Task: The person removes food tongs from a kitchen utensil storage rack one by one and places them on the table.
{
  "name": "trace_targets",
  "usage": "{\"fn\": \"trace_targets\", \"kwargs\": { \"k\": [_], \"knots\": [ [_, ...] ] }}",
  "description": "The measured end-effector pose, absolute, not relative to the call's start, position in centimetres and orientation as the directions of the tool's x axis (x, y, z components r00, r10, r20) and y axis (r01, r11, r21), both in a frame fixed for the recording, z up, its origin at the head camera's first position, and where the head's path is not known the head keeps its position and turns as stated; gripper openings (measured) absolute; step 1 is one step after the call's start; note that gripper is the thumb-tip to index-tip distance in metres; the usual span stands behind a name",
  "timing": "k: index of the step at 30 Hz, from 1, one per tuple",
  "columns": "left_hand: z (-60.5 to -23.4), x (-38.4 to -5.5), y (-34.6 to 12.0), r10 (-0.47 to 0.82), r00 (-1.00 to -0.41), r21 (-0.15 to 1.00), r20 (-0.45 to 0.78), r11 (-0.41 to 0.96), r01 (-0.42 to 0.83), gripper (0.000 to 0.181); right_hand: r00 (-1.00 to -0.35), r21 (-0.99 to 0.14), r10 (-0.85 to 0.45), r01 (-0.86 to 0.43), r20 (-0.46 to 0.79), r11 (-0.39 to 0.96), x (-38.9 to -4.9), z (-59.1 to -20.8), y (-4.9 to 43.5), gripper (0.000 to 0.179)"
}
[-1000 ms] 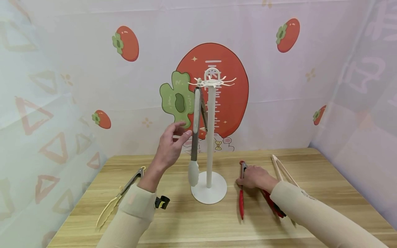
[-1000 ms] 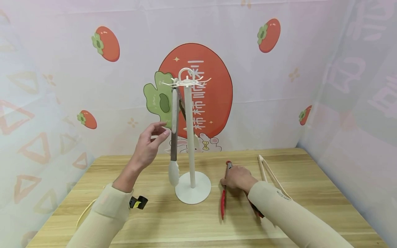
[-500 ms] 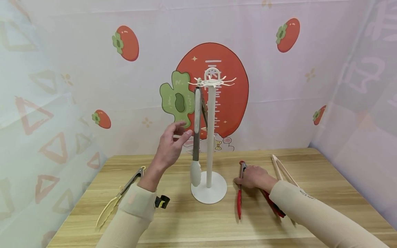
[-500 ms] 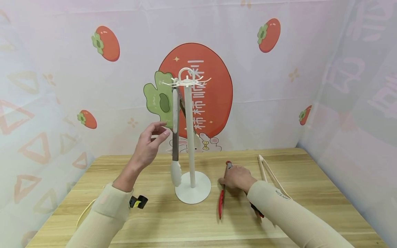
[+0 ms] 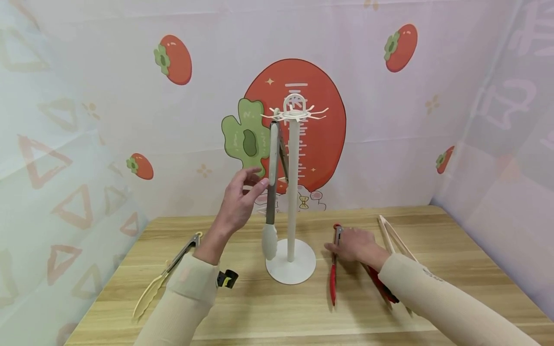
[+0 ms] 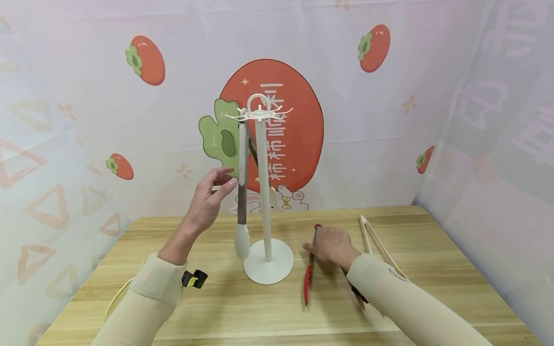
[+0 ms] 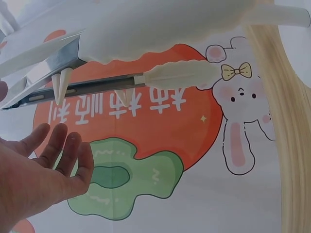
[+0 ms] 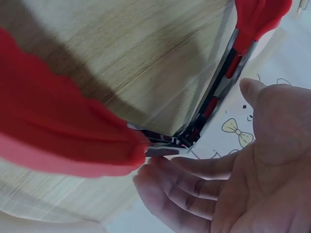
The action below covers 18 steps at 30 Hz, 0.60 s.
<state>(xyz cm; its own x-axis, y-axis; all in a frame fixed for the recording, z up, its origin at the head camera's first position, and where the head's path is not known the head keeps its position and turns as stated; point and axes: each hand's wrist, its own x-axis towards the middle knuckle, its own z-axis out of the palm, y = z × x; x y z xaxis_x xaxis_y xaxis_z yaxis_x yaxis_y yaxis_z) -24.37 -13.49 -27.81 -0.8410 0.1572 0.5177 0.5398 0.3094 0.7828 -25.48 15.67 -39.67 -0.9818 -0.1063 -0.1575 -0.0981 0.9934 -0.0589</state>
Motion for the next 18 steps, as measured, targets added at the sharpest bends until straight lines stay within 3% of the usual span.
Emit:
{"fn": "trace_targets", "kwargs": {
  "k": [8, 18],
  "knots": [
    [-27.4, -24.6, -13.5, 0.186, -0.831, 0.777, 0.524, 0.296, 0.556, 0.051, -0.988, -0.062, -0.119, -0.113, -0.101, 0.992, -25.1, -39.0, 15.8, 0.079],
    [-26.8, -25.1, -13.3, 0.231, -0.824, 0.780, 0.518, 0.268, 0.566, 0.057, -0.986, -0.140, -0.163, -0.156, -0.038, 0.978, -23.9, -38.1, 16.2, 0.073]
  ]
}}
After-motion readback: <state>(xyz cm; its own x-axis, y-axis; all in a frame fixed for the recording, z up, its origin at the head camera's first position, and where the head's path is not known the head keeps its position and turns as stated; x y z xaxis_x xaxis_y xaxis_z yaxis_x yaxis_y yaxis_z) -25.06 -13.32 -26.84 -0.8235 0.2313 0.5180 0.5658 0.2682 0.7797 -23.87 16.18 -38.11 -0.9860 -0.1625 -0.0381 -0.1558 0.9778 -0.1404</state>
